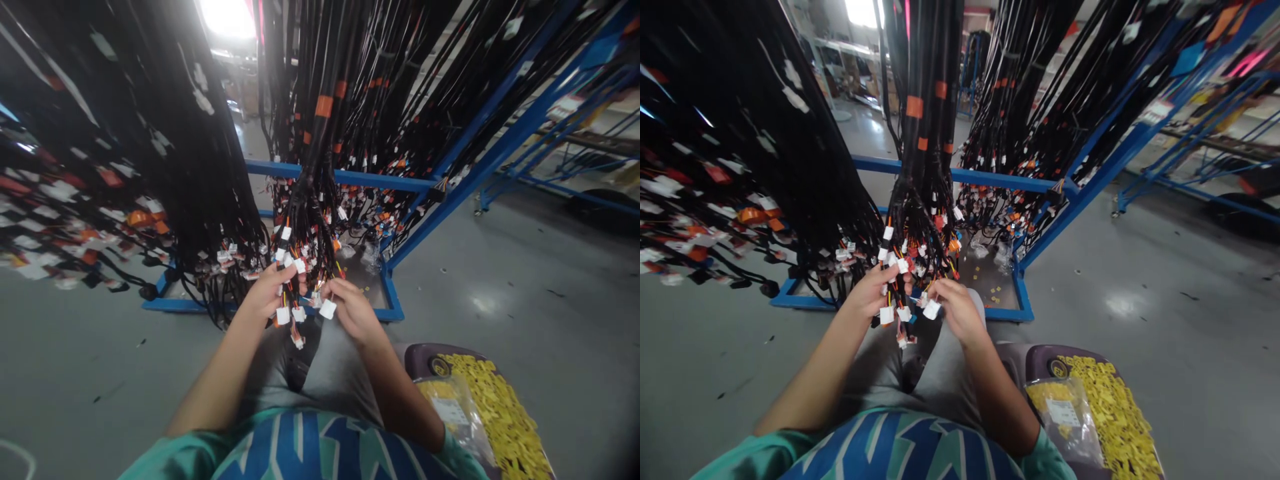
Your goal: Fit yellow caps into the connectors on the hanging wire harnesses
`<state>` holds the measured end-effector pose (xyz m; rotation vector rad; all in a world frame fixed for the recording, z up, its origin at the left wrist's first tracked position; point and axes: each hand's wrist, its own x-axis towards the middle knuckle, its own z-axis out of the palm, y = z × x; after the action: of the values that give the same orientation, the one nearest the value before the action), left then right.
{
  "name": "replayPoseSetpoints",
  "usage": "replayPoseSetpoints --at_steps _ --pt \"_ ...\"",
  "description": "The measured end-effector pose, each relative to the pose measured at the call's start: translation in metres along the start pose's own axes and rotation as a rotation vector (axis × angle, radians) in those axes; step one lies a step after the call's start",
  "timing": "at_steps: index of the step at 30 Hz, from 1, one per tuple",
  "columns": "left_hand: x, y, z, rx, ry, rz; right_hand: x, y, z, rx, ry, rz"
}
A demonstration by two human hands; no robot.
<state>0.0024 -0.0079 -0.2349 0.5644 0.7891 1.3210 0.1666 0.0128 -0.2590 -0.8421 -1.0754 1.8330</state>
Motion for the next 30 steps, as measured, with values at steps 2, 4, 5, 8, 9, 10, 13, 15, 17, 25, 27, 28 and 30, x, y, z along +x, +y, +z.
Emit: replayPoseSetpoints --at_steps 2,4,5,8,9,10,13,15,17,25,27,28,30 --pt "0.001 0.0 0.0 0.014 0.025 -0.021 0.002 -0.002 -0.004 0.11 -0.016 0.069" --pt "0.002 0.0 0.001 0.001 0.027 -0.033 0.005 -0.005 -0.006 0.26 -0.036 0.17" --pt "0.003 0.0 0.001 -0.008 0.022 -0.038 0.007 -0.007 -0.006 0.33 -0.044 0.221" --pt "0.004 0.0 0.002 -0.017 0.02 -0.054 0.012 -0.014 -0.006 0.493 -0.037 0.332" --pt "0.004 0.0 0.002 -0.01 0.031 -0.058 0.013 -0.016 -0.005 0.519 -0.033 0.345" --pt "0.004 0.001 0.002 -0.002 0.04 -0.059 0.014 -0.018 -0.004 0.531 -0.029 0.345" --pt "0.003 0.001 0.003 0.017 0.045 -0.059 0.015 -0.021 -0.002 0.51 -0.011 0.322" --pt "0.002 0.001 0.003 0.018 0.031 -0.055 0.015 -0.02 -0.001 0.451 0.013 0.295" --pt "0.001 0.001 0.004 0.012 0.019 -0.055 0.015 -0.016 -0.001 0.347 0.052 0.228" --pt "-0.005 -0.002 0.014 -0.036 -0.064 -0.083 0.009 0.001 -0.015 -0.192 0.205 -0.118" --pt "-0.006 -0.003 0.015 -0.038 -0.066 -0.08 0.006 0.001 -0.016 -0.438 0.313 -0.283" --pt "-0.006 -0.003 0.016 -0.04 -0.065 -0.078 0.004 -0.001 -0.016 -0.518 0.363 -0.354" --pt "-0.006 -0.004 0.018 -0.043 -0.055 -0.085 -0.001 -0.006 -0.012 -0.6 0.398 -0.456"
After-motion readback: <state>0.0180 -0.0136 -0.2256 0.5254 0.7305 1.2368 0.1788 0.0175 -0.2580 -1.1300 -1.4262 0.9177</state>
